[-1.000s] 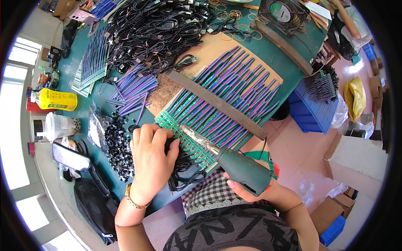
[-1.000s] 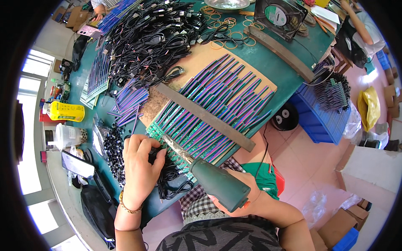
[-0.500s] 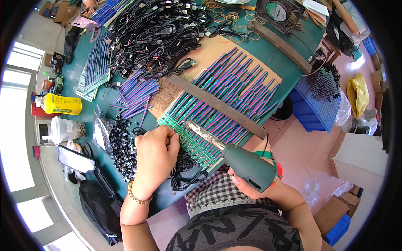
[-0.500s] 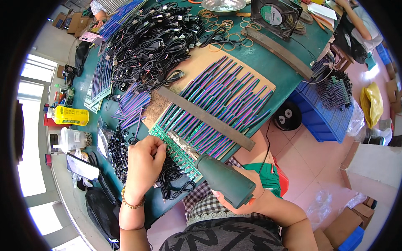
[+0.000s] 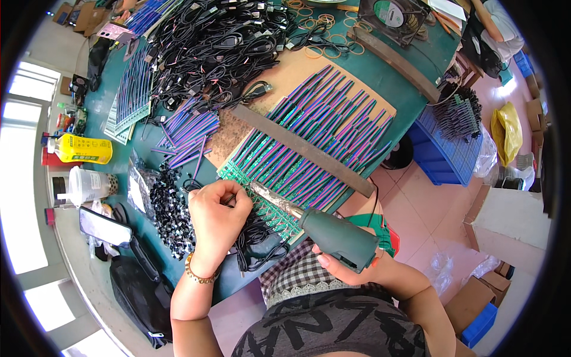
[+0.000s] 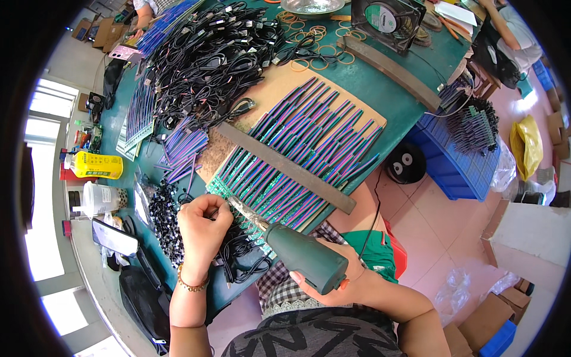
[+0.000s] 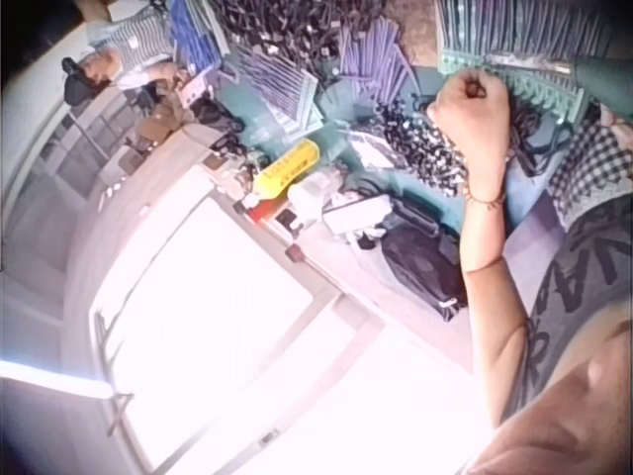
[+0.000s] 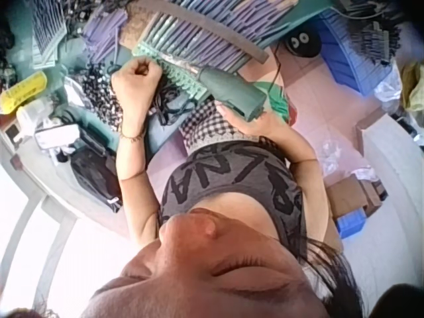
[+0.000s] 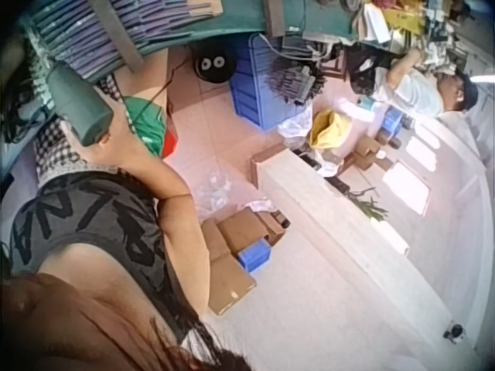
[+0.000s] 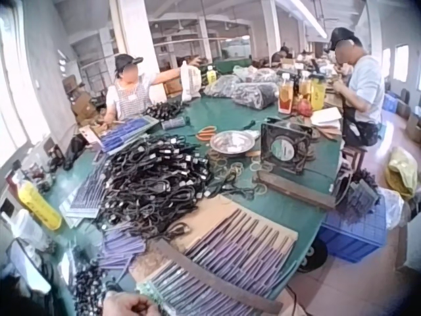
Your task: The person places small electronic components onto circuit boards by hand and solders them in place using a soldering tool.
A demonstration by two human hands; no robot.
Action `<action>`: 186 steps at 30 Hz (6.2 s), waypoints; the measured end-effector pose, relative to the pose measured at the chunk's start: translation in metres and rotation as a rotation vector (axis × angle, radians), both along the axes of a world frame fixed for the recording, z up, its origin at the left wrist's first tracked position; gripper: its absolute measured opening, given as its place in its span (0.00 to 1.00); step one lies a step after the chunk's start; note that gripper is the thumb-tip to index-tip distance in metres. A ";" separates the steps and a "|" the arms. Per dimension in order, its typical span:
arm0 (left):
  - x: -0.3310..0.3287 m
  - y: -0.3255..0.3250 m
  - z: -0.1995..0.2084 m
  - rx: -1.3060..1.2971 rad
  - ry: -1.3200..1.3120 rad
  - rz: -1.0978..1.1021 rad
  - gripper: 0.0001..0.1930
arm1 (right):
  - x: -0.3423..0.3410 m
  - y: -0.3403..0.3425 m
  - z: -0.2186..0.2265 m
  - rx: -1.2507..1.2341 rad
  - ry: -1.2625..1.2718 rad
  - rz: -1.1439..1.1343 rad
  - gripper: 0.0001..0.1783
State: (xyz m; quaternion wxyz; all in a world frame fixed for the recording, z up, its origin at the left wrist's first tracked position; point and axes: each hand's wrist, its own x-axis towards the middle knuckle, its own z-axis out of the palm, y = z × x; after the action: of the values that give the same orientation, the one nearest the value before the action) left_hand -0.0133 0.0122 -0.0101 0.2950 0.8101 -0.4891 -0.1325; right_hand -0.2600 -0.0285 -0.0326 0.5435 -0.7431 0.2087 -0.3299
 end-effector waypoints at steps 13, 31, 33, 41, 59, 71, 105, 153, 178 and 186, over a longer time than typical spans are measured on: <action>0.000 0.000 -0.003 -0.018 -0.009 0.007 0.03 | 0.000 0.005 0.002 0.129 -0.001 -0.005 0.09; 0.006 -0.005 0.002 -0.002 0.196 0.005 0.03 | 0.001 0.001 0.001 0.122 -0.016 0.037 0.15; 0.007 -0.005 0.003 0.012 0.211 0.013 0.03 | 0.000 0.001 -0.001 0.110 -0.004 0.044 0.16; 0.009 -0.007 0.008 0.085 0.242 0.022 0.03 | -0.002 0.000 -0.001 -0.014 -0.009 -0.003 0.12; 0.010 -0.007 0.011 0.109 0.263 0.010 0.03 | -0.012 0.000 -0.006 0.054 0.021 -0.016 0.10; 0.016 -0.002 0.007 0.016 0.092 -0.112 0.03 | -0.030 0.002 -0.004 0.418 0.035 0.000 0.16; 0.025 -0.009 0.041 -0.468 1.355 -0.141 0.11 | 0.022 -0.002 0.020 0.932 -0.549 -0.054 0.23; -0.014 0.022 0.038 -0.215 1.393 -0.194 0.04 | 0.093 -0.025 0.069 0.731 -0.296 0.059 0.28; -0.023 0.027 0.012 -0.408 0.751 0.052 0.07 | 0.100 -0.021 0.048 0.513 -0.005 -0.004 0.05; -0.027 0.028 0.012 -0.430 0.721 -0.037 0.08 | 0.091 -0.016 0.045 0.329 0.066 -0.065 0.06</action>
State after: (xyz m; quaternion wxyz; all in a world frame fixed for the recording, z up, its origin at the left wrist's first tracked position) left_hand -0.0401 0.0407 0.0017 0.6073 0.6227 -0.3855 -0.3079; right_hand -0.1692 -0.0445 0.0123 0.6395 -0.6475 0.3017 -0.2840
